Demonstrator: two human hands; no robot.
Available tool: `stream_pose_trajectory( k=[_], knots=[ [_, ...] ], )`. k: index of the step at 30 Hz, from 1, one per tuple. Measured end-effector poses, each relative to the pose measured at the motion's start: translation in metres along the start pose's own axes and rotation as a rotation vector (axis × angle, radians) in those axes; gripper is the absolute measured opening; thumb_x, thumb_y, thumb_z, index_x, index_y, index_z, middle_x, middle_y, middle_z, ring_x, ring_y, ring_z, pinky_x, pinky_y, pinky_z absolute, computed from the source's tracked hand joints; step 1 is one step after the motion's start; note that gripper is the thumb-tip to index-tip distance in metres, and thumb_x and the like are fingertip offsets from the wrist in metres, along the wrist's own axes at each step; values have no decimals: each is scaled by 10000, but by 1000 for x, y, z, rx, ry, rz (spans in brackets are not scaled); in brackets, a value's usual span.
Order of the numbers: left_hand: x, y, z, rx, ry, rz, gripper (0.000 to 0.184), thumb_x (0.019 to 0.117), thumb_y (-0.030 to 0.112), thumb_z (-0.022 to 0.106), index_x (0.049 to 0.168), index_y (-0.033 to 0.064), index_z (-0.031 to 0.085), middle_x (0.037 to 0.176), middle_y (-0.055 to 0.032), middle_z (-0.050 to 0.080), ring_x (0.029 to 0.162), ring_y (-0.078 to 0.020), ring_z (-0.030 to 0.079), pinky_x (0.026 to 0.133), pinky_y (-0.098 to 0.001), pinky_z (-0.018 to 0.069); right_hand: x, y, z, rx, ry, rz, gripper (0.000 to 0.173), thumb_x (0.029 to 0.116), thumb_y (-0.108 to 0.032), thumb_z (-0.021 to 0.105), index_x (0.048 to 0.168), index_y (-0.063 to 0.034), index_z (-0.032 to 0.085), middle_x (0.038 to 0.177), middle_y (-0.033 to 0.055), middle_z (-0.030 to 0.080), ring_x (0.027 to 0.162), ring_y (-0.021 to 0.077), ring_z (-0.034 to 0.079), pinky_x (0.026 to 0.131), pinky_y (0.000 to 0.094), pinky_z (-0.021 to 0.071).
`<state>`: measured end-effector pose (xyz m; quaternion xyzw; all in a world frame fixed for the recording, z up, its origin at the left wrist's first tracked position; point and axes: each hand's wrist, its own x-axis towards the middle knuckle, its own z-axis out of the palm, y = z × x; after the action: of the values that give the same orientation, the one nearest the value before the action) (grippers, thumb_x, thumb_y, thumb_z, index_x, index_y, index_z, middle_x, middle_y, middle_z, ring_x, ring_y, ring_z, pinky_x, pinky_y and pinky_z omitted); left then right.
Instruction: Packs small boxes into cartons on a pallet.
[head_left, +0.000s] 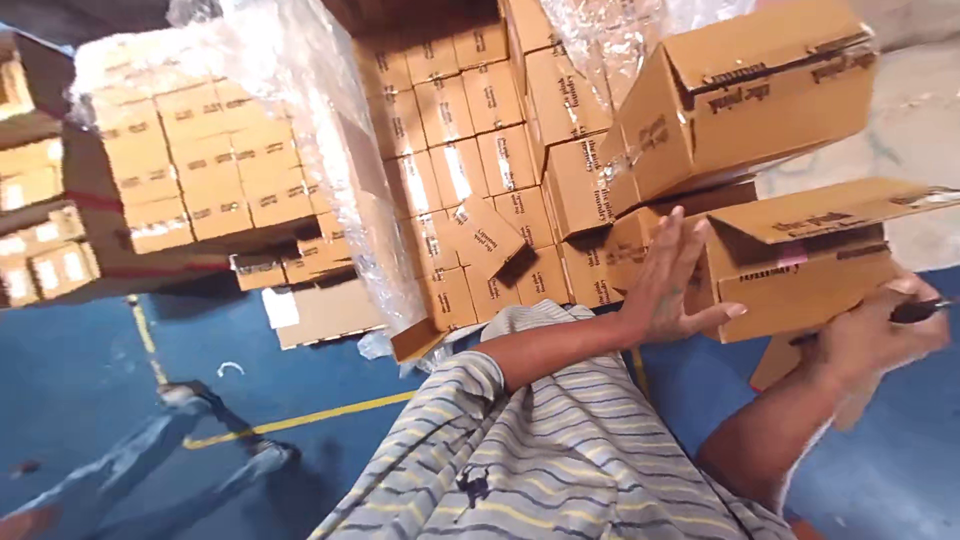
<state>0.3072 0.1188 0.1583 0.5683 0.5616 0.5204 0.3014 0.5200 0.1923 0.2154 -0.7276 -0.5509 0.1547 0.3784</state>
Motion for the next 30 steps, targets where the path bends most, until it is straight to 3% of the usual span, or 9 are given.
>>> stream_pose_trajectory(
  k=[4, 8, 12, 17, 19, 21, 24, 28, 30],
  knots=[
    [25, -8, -14, -45, 30, 168, 793, 932, 533, 641, 1491, -10, 494, 1633, -337, 221, 1525, -457, 256, 1213, -513, 348, 9, -14, 16, 23, 14, -52, 414, 1096, -295, 452, 1305, 28, 603, 1192, 117, 663, 1096, 78, 638, 987, 271, 516],
    [6, -43, -51, -21, 16, 212, 637, 978, 461, 594, 1382, -31, 582, 1563, -279, 409, 1408, -383, 479, 1114, -500, 474, 6, -7, 12, 104, 69, -99, 443, 1087, -213, 479, 1402, 97, 509, 1312, 194, 629, 1211, 161, 625, 1050, 297, 510],
    [-40, -139, -144, 316, 59, -351, 661, 1001, 424, 602, 1493, 3, 467, 1588, -206, 409, 1479, -335, 391, 1215, -491, 344, -20, -6, 0, 101, 99, -85, 484, 1097, -208, 466, 1456, 114, 429, 1344, 223, 586, 1123, 166, 649, 909, 310, 581],
    [-78, -256, -277, 564, 120, -951, 968, 877, 574, 708, 1576, 17, 338, 1624, -322, 253, 1496, -514, 258, 1167, -688, 286, -75, -48, -9, -20, 311, -469, 406, 1075, -95, 460, 1373, 180, 485, 1390, 303, 557, 1310, 317, 560, 1101, 368, 469],
    [-86, -282, -305, 522, 109, -1079, 1076, 812, 598, 775, 1602, 49, 291, 1641, -302, 225, 1496, -526, 241, 1130, -720, 314, -120, -92, 16, 62, 92, -642, 225, 1071, -68, 486, 1240, 56, 568, 1226, 142, 650, 1149, 195, 645, 972, 352, 550],
    [-91, -302, -314, 437, 37, -1099, 1044, 811, 489, 823, 1609, 87, 284, 1605, -287, 314, 1405, -515, 410, 1079, -698, 406, -167, -125, 70, -132, -399, -702, 252, 948, -41, 564, 1165, 35, 666, 1176, 188, 706, 1086, 280, 694, 935, 462, 570],
    [-89, -313, -312, 327, 20, -1054, 980, 815, 334, 860, 1599, 127, 310, 1573, -291, 349, 1258, -509, 555, 984, -685, 493, -211, -148, 207, -633, -1173, -456, 405, 1016, -229, 578, 1399, -100, 589, 1275, 193, 671, 1112, 392, 679, 899, 617, 543],
    [-92, -314, -319, 344, -20, -1043, 963, 818, 315, 863, 1598, 141, 326, 1557, -273, 388, 1262, -486, 563, 986, -670, 499, -246, -97, 347, -564, -1237, -204, 693, 1010, -206, 605, 1604, -35, 292, 1547, 255, 453, 1175, 476, 638, 910, 673, 532],
    [-92, -312, -321, 341, -45, -1065, 970, 830, 326, 856, 1610, 163, 304, 1574, -257, 376, 1256, -484, 570, 983, -671, 501, -249, -77, 377, -473, -1249, -27, 658, 1053, -230, 532, 1623, -59, 253, 1446, 239, 560, 1123, 418, 673, 907, 614, 553]
  ],
)
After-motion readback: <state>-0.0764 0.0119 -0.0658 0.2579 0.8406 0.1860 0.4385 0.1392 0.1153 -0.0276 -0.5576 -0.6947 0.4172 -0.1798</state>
